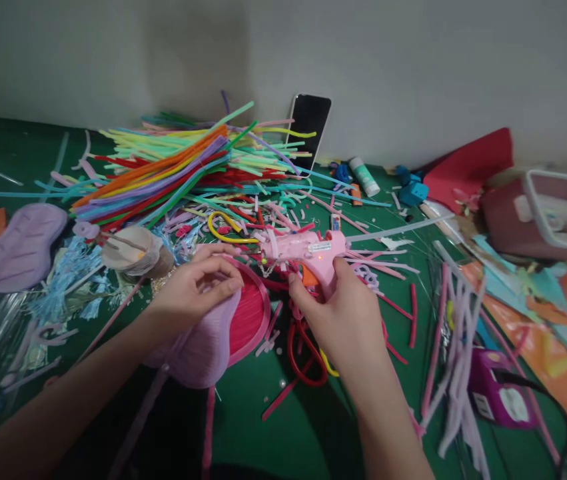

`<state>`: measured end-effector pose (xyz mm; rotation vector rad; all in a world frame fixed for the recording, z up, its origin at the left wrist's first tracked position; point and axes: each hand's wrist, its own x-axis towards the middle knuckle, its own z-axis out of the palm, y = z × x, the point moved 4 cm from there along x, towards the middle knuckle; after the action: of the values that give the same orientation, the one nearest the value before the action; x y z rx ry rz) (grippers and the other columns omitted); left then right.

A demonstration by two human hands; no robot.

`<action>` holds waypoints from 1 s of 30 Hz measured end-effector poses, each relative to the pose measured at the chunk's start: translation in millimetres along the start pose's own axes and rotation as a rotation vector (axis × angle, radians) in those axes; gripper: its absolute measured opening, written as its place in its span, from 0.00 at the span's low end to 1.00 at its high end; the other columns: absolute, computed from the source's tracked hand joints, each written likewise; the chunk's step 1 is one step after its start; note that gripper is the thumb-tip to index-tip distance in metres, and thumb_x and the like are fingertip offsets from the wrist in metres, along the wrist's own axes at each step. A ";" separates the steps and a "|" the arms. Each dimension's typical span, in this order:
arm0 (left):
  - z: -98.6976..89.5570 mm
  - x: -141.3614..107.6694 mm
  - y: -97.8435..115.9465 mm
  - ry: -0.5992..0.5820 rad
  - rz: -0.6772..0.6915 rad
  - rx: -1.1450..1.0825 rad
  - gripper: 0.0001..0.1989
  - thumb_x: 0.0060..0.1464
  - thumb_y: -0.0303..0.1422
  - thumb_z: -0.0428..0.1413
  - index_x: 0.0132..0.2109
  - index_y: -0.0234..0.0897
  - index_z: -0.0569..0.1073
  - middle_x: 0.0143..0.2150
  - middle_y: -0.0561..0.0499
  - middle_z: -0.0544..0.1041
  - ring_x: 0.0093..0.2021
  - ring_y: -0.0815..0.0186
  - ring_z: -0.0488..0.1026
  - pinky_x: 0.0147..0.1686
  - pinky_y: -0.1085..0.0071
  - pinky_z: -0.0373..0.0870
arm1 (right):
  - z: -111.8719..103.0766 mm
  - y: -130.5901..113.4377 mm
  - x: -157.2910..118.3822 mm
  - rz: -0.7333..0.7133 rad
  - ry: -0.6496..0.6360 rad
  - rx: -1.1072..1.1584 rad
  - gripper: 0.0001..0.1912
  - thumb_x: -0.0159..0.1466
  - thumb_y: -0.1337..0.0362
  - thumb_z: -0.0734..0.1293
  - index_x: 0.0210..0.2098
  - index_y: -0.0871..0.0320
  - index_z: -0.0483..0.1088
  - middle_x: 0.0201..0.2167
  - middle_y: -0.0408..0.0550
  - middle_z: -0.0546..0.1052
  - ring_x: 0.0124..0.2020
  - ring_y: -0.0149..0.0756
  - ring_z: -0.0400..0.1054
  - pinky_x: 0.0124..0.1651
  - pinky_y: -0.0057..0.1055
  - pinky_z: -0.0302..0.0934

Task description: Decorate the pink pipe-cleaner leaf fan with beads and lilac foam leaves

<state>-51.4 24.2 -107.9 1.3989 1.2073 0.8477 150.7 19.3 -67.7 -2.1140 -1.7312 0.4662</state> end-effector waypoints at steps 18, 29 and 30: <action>-26.7 -23.4 -12.9 0.321 0.376 0.778 0.06 0.65 0.29 0.48 0.40 0.36 0.69 0.48 0.44 0.77 0.55 0.60 0.71 0.55 0.61 0.68 | 14.5 -10.5 -14.2 -0.321 0.269 -0.193 0.21 0.57 0.55 0.67 0.25 0.52 0.47 0.20 0.37 0.57 0.20 0.29 0.51 0.24 0.29 0.46; -36.1 -49.5 -16.0 0.384 0.380 0.629 0.04 0.62 0.28 0.52 0.40 0.38 0.72 0.43 0.49 0.80 0.48 0.62 0.74 0.53 0.62 0.68 | 37.2 -25.9 -16.1 -0.458 0.231 -0.318 0.14 0.59 0.60 0.67 0.28 0.53 0.55 0.22 0.38 0.57 0.22 0.32 0.53 0.24 0.28 0.46; -37.7 -50.6 -15.5 0.398 0.380 0.623 0.04 0.62 0.28 0.53 0.40 0.38 0.72 0.42 0.49 0.80 0.47 0.62 0.74 0.52 0.62 0.68 | 37.6 -26.6 -15.8 -0.457 0.230 -0.319 0.15 0.59 0.60 0.67 0.27 0.53 0.54 0.22 0.37 0.56 0.22 0.31 0.52 0.24 0.28 0.45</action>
<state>-102.5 -15.9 -109.8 2.0760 1.6249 1.1025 107.0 11.3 -87.6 -1.7817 -2.1665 -0.1843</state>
